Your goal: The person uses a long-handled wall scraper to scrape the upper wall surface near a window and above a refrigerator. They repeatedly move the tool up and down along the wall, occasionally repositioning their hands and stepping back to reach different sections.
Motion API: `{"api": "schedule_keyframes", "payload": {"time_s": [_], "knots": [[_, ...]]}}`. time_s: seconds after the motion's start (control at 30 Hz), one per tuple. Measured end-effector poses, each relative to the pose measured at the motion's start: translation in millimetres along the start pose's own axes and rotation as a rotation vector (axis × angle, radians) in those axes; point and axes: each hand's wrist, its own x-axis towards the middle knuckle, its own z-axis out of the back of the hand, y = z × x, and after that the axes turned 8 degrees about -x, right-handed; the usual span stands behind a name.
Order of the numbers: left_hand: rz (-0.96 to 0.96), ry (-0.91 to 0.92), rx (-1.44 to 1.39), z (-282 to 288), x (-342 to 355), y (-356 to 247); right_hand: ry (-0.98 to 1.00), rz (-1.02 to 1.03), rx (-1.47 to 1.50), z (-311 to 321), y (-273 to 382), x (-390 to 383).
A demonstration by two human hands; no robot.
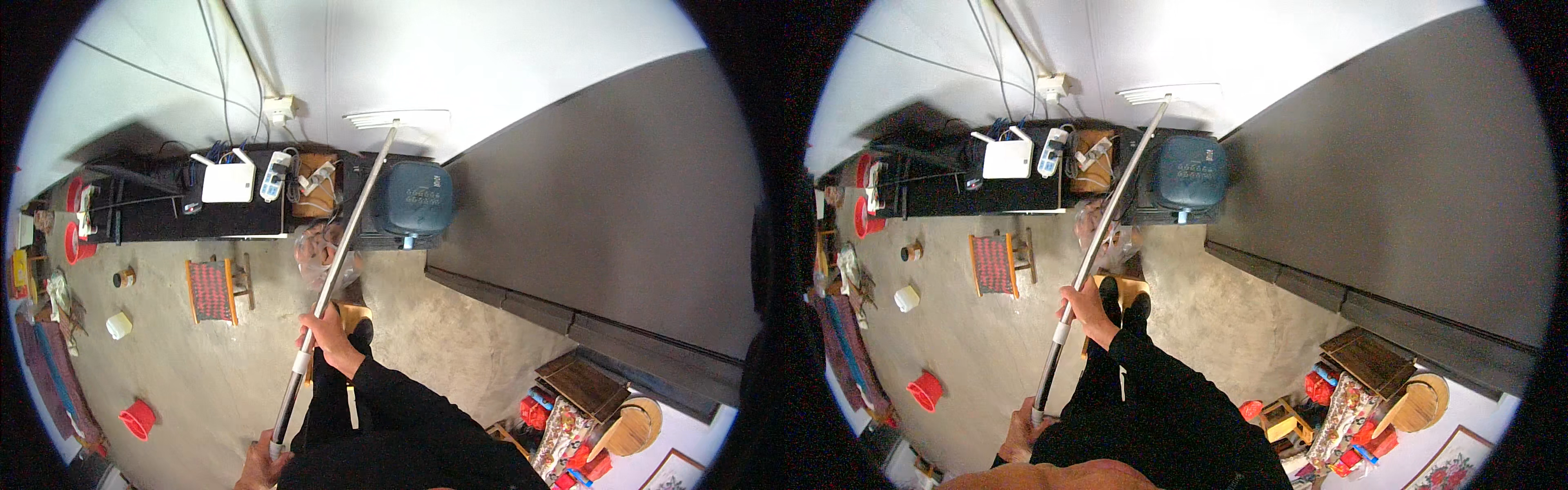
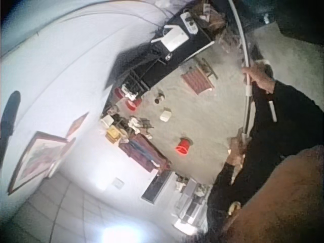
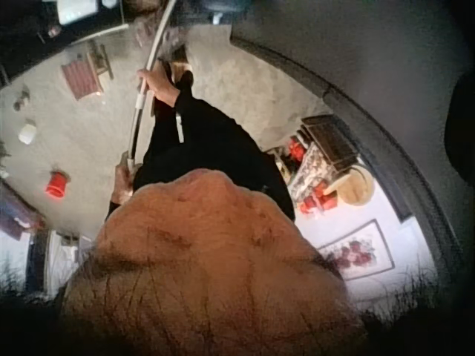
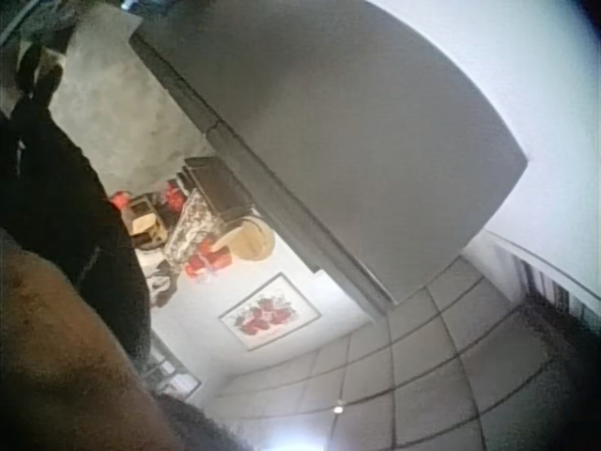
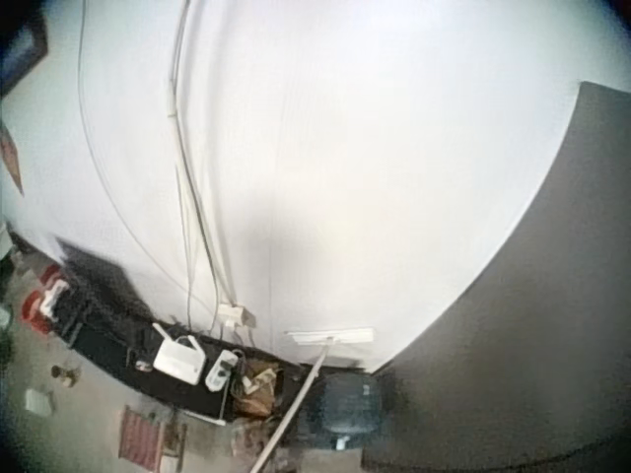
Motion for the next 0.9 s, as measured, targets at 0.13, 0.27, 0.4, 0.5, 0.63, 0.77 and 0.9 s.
{"api": "schedule_keyframes", "payload": {"time_s": [0.13, 0.27, 0.4, 0.5, 0.63, 0.77, 0.9], "knots": [[0.033, 0.026, 0.116, -3, 25, -15, -0.061, 0.039, 0.072, 21, -1, 25], [-0.089, 0.060, 0.064, -35, 57, -16, -0.168, 0.047, 0.113, 56, 8, 40], [-0.160, 0.089, -0.006, -54, 60, -7, -0.184, 0.045, 0.065, 67, 11, 26], [-0.217, 0.110, -0.006, -48, 48, -6, -0.226, 0.062, 0.043, 65, 18, 3], [-0.180, 0.152, -0.104, -41, 22, -14, -0.237, 0.114, 0.068, 60, 33, -31], [-0.201, 0.125, 0.027, -43, 8, -19, -0.200, 0.155, 0.058, 59, 48, -65], [-0.228, 0.098, 0.001, -38, 1, -21, -0.208, 0.204, 0.069, 49, 61, -95]]}}
